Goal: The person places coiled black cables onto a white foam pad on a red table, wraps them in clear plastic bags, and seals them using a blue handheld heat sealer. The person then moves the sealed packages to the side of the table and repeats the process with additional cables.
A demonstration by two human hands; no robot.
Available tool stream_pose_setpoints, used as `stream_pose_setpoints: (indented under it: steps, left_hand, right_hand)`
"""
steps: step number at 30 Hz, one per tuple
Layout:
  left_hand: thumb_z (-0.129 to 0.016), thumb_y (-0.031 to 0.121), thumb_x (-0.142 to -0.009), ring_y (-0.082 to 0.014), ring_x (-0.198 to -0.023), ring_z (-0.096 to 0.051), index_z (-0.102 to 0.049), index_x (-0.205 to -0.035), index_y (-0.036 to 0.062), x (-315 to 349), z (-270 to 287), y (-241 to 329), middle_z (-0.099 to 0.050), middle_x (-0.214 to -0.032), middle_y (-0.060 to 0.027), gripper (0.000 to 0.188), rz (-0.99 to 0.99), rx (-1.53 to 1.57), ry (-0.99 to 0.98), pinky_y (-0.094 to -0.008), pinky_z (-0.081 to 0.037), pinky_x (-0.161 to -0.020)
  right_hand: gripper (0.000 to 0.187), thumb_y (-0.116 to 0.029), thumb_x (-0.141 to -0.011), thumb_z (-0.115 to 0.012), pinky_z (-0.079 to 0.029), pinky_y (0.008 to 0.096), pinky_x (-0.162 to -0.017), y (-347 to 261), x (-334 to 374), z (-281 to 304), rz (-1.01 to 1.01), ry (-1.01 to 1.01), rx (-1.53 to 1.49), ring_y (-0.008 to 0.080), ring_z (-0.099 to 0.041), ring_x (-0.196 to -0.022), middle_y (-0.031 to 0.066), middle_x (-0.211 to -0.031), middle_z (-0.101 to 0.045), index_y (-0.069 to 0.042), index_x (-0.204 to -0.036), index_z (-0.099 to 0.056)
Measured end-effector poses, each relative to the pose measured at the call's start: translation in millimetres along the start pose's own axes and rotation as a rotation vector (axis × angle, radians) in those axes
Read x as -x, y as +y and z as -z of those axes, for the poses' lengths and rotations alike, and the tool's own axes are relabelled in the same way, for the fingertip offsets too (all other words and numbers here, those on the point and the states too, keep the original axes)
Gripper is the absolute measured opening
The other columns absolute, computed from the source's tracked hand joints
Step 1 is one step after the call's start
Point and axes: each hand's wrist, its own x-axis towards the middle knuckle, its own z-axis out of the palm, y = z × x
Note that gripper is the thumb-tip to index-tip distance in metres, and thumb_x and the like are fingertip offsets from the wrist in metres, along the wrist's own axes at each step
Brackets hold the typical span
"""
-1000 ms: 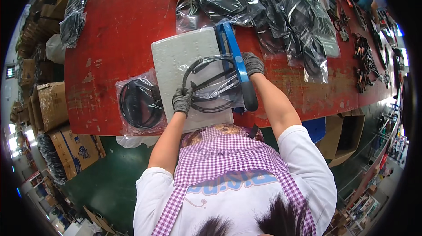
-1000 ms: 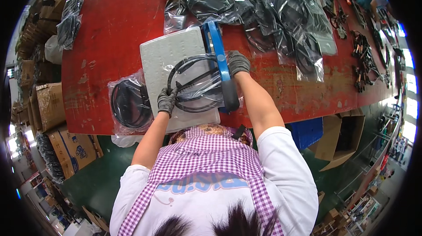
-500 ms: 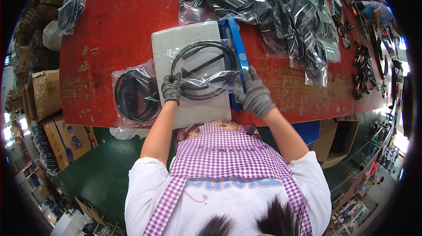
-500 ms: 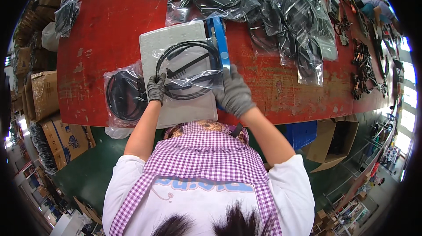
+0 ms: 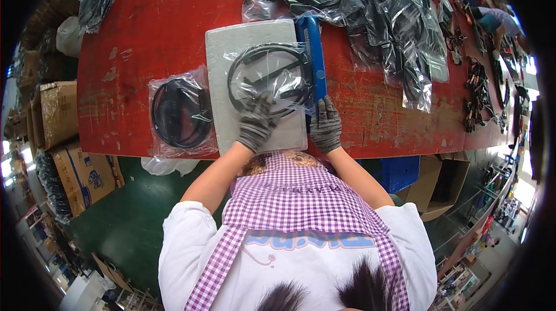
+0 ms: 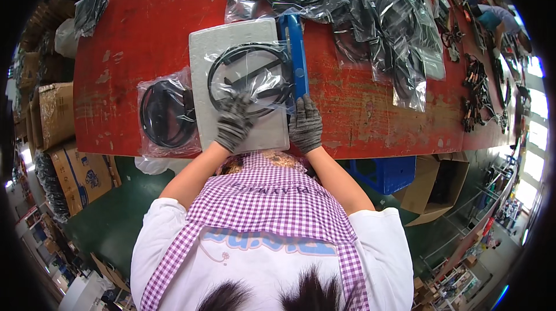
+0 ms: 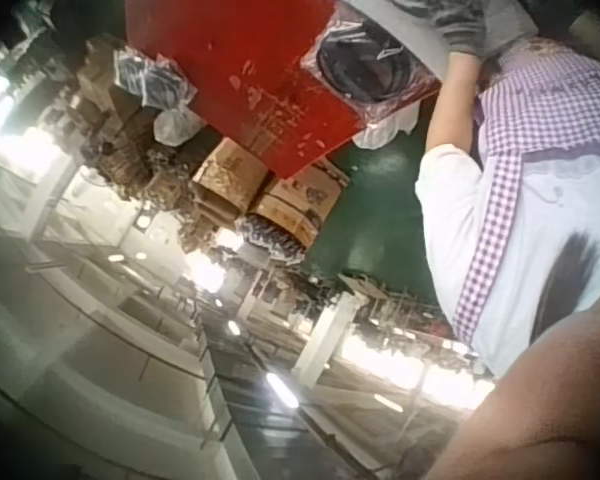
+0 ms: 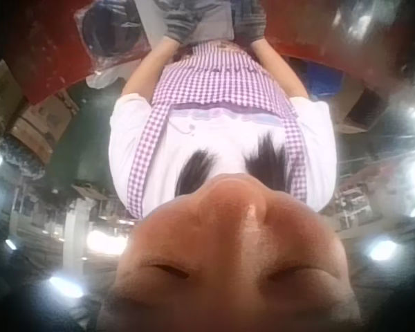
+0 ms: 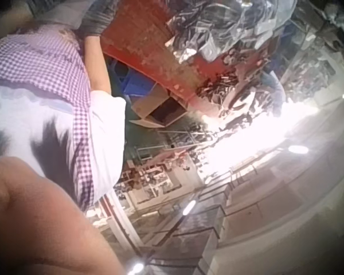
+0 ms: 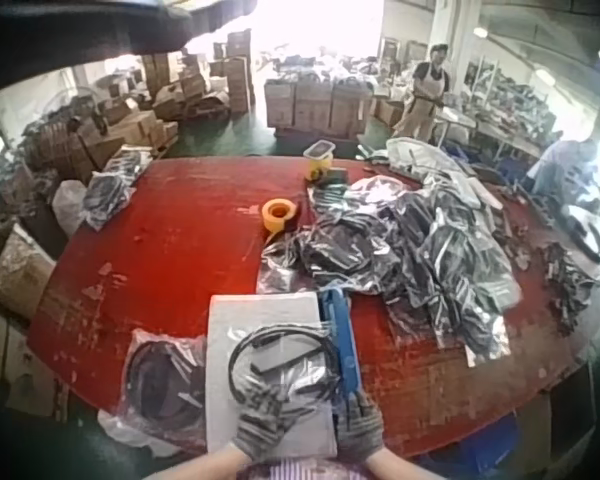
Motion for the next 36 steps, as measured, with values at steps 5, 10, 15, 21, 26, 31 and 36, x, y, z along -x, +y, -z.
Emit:
stream_pose_setpoints:
  steps: [5, 10, 15, 21, 26, 31, 36]
  left_hand:
    - [-0.052, 0.045, -0.071, -0.0286, -0.127, -0.02, -0.029, -0.128, 0.0019, 28, -6, 21, -0.025, -0.135, -0.0152, 0.075, -0.048, -0.034, -0.207, -0.0462, -0.007, -0.104]
    - [-0.053, 0.051, -0.068, -0.0281, -0.128, -0.016, -0.025, -0.13, 0.0045, 31, -11, 15, -0.02, -0.137, -0.0141, 0.083, -0.077, -0.082, -0.253, -0.05, -0.005, -0.103]
    - [-0.055, 0.036, -0.073, -0.0311, -0.115, -0.036, -0.052, -0.107, 0.0036, 19, 18, 4, -0.048, -0.116, -0.0132, 0.047, -0.096, 0.061, 0.102, -0.0471, -0.018, -0.1]
    - [-0.068, 0.042, -0.063, -0.0287, -0.081, -0.055, -0.043, -0.111, -0.0006, 16, 6, -66, -0.057, -0.092, -0.0203, 0.069, 1.034, 0.778, 0.115, -0.0353, -0.042, -0.073]
    - [-0.066, 0.015, -0.07, -0.0138, -0.06, -0.048, -0.052, -0.084, 0.0043, -1, 9, -81, -0.052, -0.069, -0.0038, 0.022, 1.055, 0.967, -0.174, -0.0238, -0.041, -0.055]
    - [-0.059, 0.001, -0.071, -0.0146, -0.058, -0.054, -0.053, -0.084, 0.0062, 5, 0, -86, -0.056, -0.069, -0.0045, 0.016, 1.165, 1.669, 0.029, -0.027, -0.046, -0.049]
    - [-0.062, 0.003, -0.071, -0.0179, -0.065, -0.057, -0.051, -0.097, 0.0032, -9, 10, -84, -0.059, -0.078, -0.0067, 0.028, 1.228, 1.69, -0.131, -0.0291, -0.047, -0.054]
  right_hand:
    - [0.045, -0.012, -0.073, -0.051, -0.039, 0.0442, -0.083, -5, -1, 3, -0.018, -0.013, -0.009, 0.0375, -0.047, -0.098, 0.0219, -0.118, -0.042, 0.002, -0.114, -0.042]
    - [0.046, -0.012, -0.072, -0.052, -0.038, 0.0438, -0.084, -6, 0, 1, 0.001, -0.014, -0.003, 0.0366, -0.046, -0.102, 0.0225, -0.118, -0.042, 0.002, -0.115, -0.041]
    - [0.047, -0.012, -0.072, -0.051, -0.037, 0.0432, -0.089, -1, 3, -2, 0.025, 0.005, -0.024, 0.0358, -0.044, -0.107, 0.0233, -0.118, -0.042, 0.002, -0.116, -0.04]
    - [0.046, -0.011, -0.072, -0.052, -0.038, 0.0441, -0.087, -5, 0, 2, -0.003, -0.003, -0.049, 0.0372, -0.046, -0.102, 0.0217, -0.117, -0.043, 0.001, -0.115, -0.041]
    - [0.045, -0.011, -0.072, -0.052, -0.039, 0.0447, -0.084, -2, 0, -1, 0.01, 0.021, -0.026, 0.0382, -0.047, -0.099, 0.021, -0.116, -0.043, 0.001, -0.114, -0.042]
    - [0.044, -0.01, -0.072, -0.052, -0.04, 0.044, -0.084, -3, 0, 3, 0.012, 0.036, -0.032, 0.038, -0.048, -0.099, 0.0215, -0.115, -0.044, 0.001, -0.114, -0.042]
    - [0.044, -0.012, -0.071, -0.053, -0.041, 0.0445, -0.082, -2, 0, 2, 0.002, 0.046, -0.023, 0.0372, -0.047, -0.099, 0.0204, -0.114, -0.045, 0.001, -0.112, -0.044]
